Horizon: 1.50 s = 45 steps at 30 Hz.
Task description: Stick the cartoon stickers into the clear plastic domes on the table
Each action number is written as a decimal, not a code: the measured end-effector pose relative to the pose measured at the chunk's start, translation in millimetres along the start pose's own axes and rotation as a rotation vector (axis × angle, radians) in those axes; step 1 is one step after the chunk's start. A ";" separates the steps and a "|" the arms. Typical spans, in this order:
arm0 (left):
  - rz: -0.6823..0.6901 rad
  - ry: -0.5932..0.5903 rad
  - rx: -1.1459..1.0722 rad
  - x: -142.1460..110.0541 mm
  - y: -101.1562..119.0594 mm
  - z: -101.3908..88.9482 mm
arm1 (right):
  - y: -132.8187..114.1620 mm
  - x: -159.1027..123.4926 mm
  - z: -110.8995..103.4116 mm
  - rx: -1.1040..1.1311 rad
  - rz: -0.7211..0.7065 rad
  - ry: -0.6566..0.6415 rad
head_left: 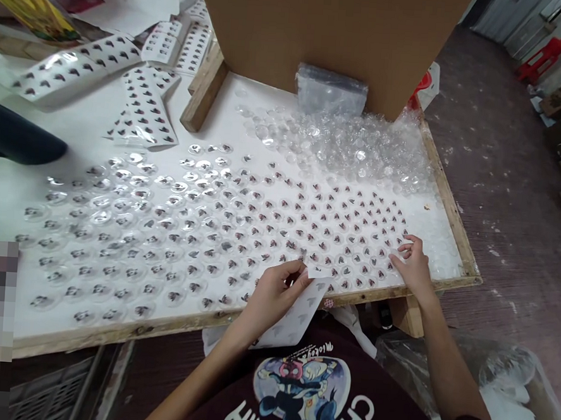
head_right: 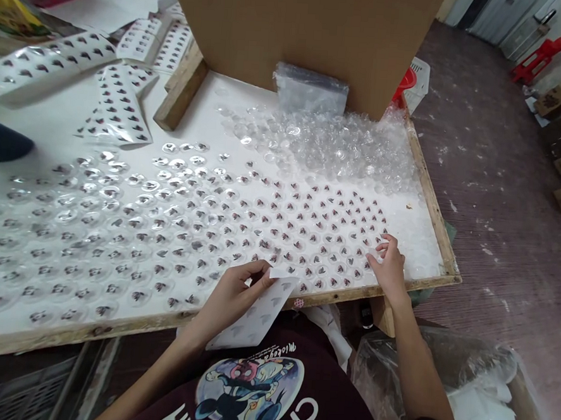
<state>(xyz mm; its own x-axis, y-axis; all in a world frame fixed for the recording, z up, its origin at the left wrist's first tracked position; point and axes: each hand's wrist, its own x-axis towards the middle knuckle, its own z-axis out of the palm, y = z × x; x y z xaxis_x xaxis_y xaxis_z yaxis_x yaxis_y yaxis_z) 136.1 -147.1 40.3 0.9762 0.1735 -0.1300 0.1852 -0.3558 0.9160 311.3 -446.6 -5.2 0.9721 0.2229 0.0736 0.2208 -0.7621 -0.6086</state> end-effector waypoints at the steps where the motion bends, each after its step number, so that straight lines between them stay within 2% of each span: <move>1: 0.000 -0.002 0.002 0.1 0.1 0.4 | 1.0 -2.2 2.5 -0.048 -0.017 -0.004; 4: -0.007 0.001 0.012 -1.1 1.9 -0.1 | 3.6 -3.3 9.0 -0.110 -0.033 -0.012; 8: -0.014 0.002 0.017 -3.1 4.7 -2.1 | 4.3 -0.7 10.6 -0.074 -0.027 0.001; 11: -0.010 0.009 0.016 -3.2 4.3 -1.8 | 2.3 -1.6 7.5 0.069 -0.002 0.012; 15: 0.002 0.018 0.017 -2.1 2.5 1.0 | -6.8 -5.1 3.6 0.401 0.072 -0.012; 20: 0.020 0.039 -0.021 -3.9 2.9 7.4 | -36.9 -12.4 5.4 0.785 0.109 -0.106; 23: 0.032 0.014 -0.049 -6.2 6.0 11.8 | -62.8 -20.6 10.2 0.902 0.092 -0.182; 25: 0.098 -0.029 -0.058 -7.0 9.1 14.4 | -80.9 -27.6 15.2 0.950 0.067 -0.231; 28: 0.191 -0.094 -0.088 -7.3 14.4 17.7 | -106.0 -39.6 25.5 0.998 0.002 -0.286; 33: 0.096 0.051 -0.161 -10.3 20.7 20.5 | -132.5 -57.5 43.7 0.984 -0.114 -0.353; 39: 0.040 0.107 -0.244 -12.9 22.1 19.1 | -137.2 -66.1 51.0 0.937 -0.152 -0.387; 45: 0.002 0.096 -0.278 -11.5 21.1 19.4 | -136.7 -67.6 48.8 0.901 -0.145 -0.399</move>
<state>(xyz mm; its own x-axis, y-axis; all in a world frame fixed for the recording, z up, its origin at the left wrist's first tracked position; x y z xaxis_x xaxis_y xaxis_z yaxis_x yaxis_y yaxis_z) 130.9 -174.4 53.7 0.9591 0.2634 -0.1034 0.1322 -0.0937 0.9868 211.5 -327.8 34.5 0.8061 0.5912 0.0244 0.0318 -0.0020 -0.9995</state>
